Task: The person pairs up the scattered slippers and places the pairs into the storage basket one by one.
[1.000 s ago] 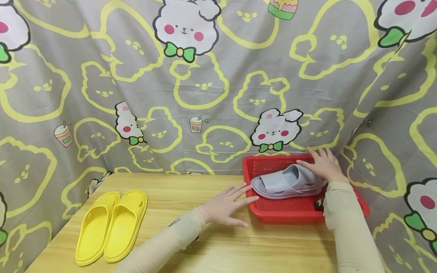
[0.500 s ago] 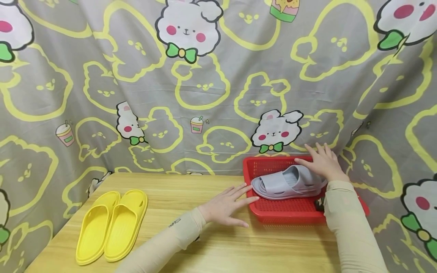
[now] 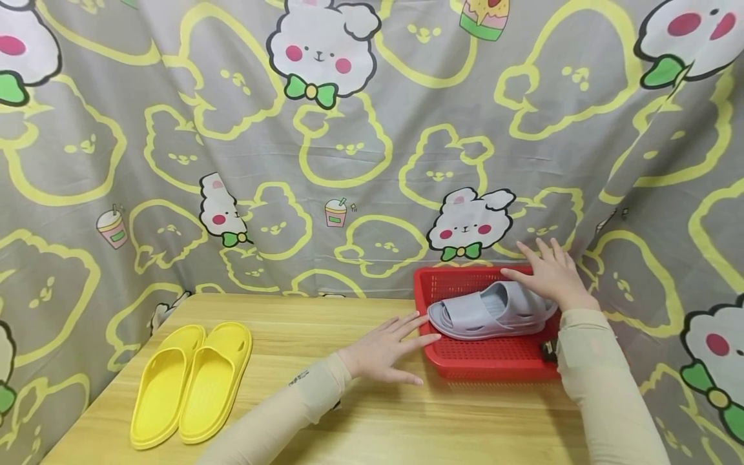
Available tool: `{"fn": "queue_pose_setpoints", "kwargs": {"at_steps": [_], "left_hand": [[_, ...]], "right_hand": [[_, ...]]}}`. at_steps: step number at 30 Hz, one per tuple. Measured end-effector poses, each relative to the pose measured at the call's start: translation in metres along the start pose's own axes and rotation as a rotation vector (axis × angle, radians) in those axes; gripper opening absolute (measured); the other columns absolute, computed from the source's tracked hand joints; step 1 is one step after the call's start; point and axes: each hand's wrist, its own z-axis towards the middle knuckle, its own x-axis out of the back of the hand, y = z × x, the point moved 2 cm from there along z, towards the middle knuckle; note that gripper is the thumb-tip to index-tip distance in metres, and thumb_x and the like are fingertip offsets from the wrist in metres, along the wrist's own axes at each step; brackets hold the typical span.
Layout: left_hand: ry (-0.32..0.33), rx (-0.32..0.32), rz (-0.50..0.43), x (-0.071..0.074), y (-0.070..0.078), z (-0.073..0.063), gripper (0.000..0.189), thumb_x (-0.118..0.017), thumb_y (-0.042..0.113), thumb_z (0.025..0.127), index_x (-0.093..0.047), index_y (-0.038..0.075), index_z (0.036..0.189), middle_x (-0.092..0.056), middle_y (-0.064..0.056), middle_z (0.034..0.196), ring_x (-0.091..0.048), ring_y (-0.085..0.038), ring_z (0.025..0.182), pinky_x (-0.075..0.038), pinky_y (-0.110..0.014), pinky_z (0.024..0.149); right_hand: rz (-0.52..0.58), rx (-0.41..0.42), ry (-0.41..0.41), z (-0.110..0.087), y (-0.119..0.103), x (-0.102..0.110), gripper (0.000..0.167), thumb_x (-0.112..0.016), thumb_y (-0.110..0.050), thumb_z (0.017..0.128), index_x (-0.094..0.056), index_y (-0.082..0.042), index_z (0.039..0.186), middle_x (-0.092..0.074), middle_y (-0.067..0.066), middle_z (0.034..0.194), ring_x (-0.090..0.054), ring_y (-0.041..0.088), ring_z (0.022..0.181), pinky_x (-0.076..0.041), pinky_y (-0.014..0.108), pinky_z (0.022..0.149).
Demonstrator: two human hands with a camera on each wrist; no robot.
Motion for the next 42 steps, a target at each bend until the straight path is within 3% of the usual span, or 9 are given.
{"fn": "queue_pose_setpoints", "kwargs": {"at_steps": [9, 27, 35, 42], "left_hand": [[0.009, -0.003, -0.005, 0.001, 0.001, 0.000, 0.085, -0.040, 0.078, 0.086, -0.001, 0.045, 0.154, 0.004, 0.006, 0.166, 0.000, -0.019, 0.154, -0.020, -0.050, 0.122], [0.013, -0.012, 0.028, 0.004, -0.001, 0.000, 0.085, -0.039, 0.079, 0.086, 0.006, 0.049, 0.152, 0.000, 0.005, 0.166, -0.004, -0.020, 0.154, -0.016, -0.050, 0.123], [-0.012, -0.003, 0.024, 0.008, -0.001, -0.001, 0.083, -0.039, 0.079, 0.086, 0.003, 0.050, 0.152, 0.000, 0.006, 0.166, -0.003, -0.020, 0.154, -0.014, -0.051, 0.123], [-0.009, -0.003, 0.037, 0.008, -0.001, -0.001, 0.083, -0.037, 0.079, 0.086, 0.009, 0.052, 0.149, 0.001, 0.007, 0.166, -0.002, -0.019, 0.154, -0.012, -0.051, 0.123]], "right_hand": [[-0.023, 0.035, 0.030, -0.011, -0.013, 0.008, 0.093, -0.049, -0.070, 0.088, -0.019, -0.014, 0.156, -0.010, 0.035, 0.156, 0.011, 0.054, 0.144, -0.003, 0.079, 0.106], [-0.054, 0.084, 0.059, -0.035, -0.036, 0.013, 0.089, -0.051, -0.066, 0.089, -0.018, -0.018, 0.157, -0.016, 0.035, 0.155, 0.007, 0.054, 0.145, -0.006, 0.076, 0.108], [-0.034, 0.098, 0.062, -0.044, -0.045, 0.007, 0.089, -0.054, -0.065, 0.088, -0.023, -0.017, 0.156, -0.019, 0.033, 0.155, 0.003, 0.053, 0.146, -0.007, 0.076, 0.109], [-0.013, 0.109, 0.069, -0.052, -0.050, -0.002, 0.090, -0.056, -0.063, 0.087, -0.021, -0.017, 0.156, -0.017, 0.031, 0.156, 0.005, 0.051, 0.146, -0.007, 0.074, 0.110]]}}
